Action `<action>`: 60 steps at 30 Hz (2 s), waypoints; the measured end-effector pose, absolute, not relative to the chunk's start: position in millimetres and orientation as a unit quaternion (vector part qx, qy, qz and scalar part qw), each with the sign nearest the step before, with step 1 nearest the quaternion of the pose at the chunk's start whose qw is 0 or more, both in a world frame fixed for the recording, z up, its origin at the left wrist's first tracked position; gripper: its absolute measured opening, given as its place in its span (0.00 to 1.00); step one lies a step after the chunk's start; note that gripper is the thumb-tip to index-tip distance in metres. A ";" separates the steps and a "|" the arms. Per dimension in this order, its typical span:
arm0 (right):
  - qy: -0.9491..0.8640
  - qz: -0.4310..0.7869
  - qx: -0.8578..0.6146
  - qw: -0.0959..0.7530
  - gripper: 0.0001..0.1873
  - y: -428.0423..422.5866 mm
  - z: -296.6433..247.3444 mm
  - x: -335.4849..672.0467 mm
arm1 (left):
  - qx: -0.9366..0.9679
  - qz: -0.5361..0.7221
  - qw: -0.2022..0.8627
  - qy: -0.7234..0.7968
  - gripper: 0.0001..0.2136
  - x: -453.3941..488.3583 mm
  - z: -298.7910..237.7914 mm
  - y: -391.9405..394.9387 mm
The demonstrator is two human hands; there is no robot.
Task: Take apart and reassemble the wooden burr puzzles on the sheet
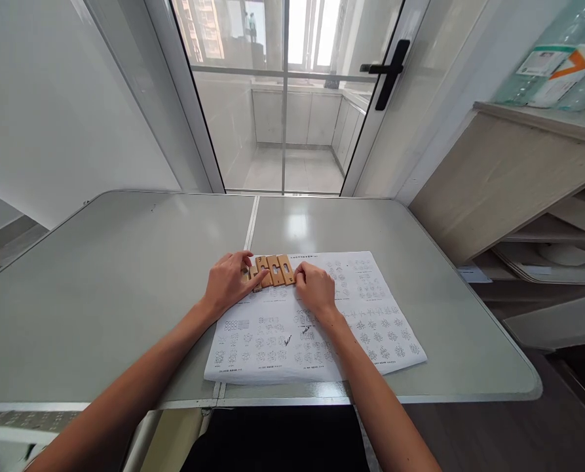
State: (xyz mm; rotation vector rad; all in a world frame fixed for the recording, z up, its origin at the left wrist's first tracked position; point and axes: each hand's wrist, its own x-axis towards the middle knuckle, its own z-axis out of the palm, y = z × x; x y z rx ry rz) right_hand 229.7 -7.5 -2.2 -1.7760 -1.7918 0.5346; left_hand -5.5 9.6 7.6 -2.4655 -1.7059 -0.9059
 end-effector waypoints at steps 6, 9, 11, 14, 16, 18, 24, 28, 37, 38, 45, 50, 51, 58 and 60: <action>-0.667 0.197 -0.663 0.277 0.11 -8.2 -1.7 229.4 | -0.796 -0.265 0.020 -0.543 0.21 -3.3 7.4 8.6; -0.668 0.194 -0.663 0.278 0.11 -7.9 -2.5 229.3 | -0.809 -0.252 0.024 -0.531 0.23 -0.4 8.5 6.4; -0.668 0.193 -0.663 0.278 0.11 -7.5 -3.3 229.5 | -0.814 -0.248 0.019 -0.525 0.24 1.1 9.9 4.4; -0.667 0.193 -0.663 0.278 0.11 -7.1 -4.0 230.0 | -0.825 -0.241 0.009 -0.512 0.28 1.3 12.3 1.5; -0.668 0.193 -0.663 0.278 0.11 -7.2 -3.8 230.4 | -0.835 -0.233 0.006 -0.498 0.32 0.0 13.3 0.7; -0.668 0.193 -0.662 0.278 0.11 -7.3 -3.4 230.7 | -0.843 -0.227 0.003 -0.488 0.35 -2.3 13.6 1.2; -0.667 0.196 -0.661 0.283 0.11 -7.3 -4.1 231.2 | -0.839 -0.230 -0.012 -0.492 0.34 -11.2 11.1 8.5; -0.667 0.197 -0.655 0.294 0.11 -7.9 -4.7 231.1 | -0.834 -0.233 -0.014 -0.500 0.31 -15.8 8.9 13.1; -0.655 0.286 -0.552 0.429 0.09 -15.7 7.7 226.5 | -0.834 -0.311 0.034 -0.454 0.30 -8.1 19.7 1.6; -0.650 0.353 -0.512 0.436 0.08 -16.9 9.7 225.1 | -0.837 -0.328 0.038 -0.437 0.30 -5.2 21.4 -2.0; -0.658 0.586 -0.321 0.346 0.21 -25.3 15.4 215.6 | -0.878 -0.387 0.006 -0.282 0.32 18.3 22.4 -26.8; -0.631 0.634 -0.333 0.298 0.20 -28.9 11.6 213.4 | -0.881 -0.398 -0.022 -0.256 0.39 27.9 16.7 -34.8; -0.620 0.650 -0.337 0.284 0.21 -29.0 10.8 213.0 | -0.879 -0.399 -0.027 -0.259 0.40 28.4 16.0 -34.8; -0.538 0.695 -0.334 0.341 0.23 -25.9 9.5 211.2 | -0.862 -0.395 -0.055 -0.313 0.42 25.7 15.3 -30.1; -0.532 0.684 -0.348 0.359 0.23 -24.7 9.8 213.5 | -0.847 -0.399 -0.062 -0.347 0.40 24.7 14.6 -29.1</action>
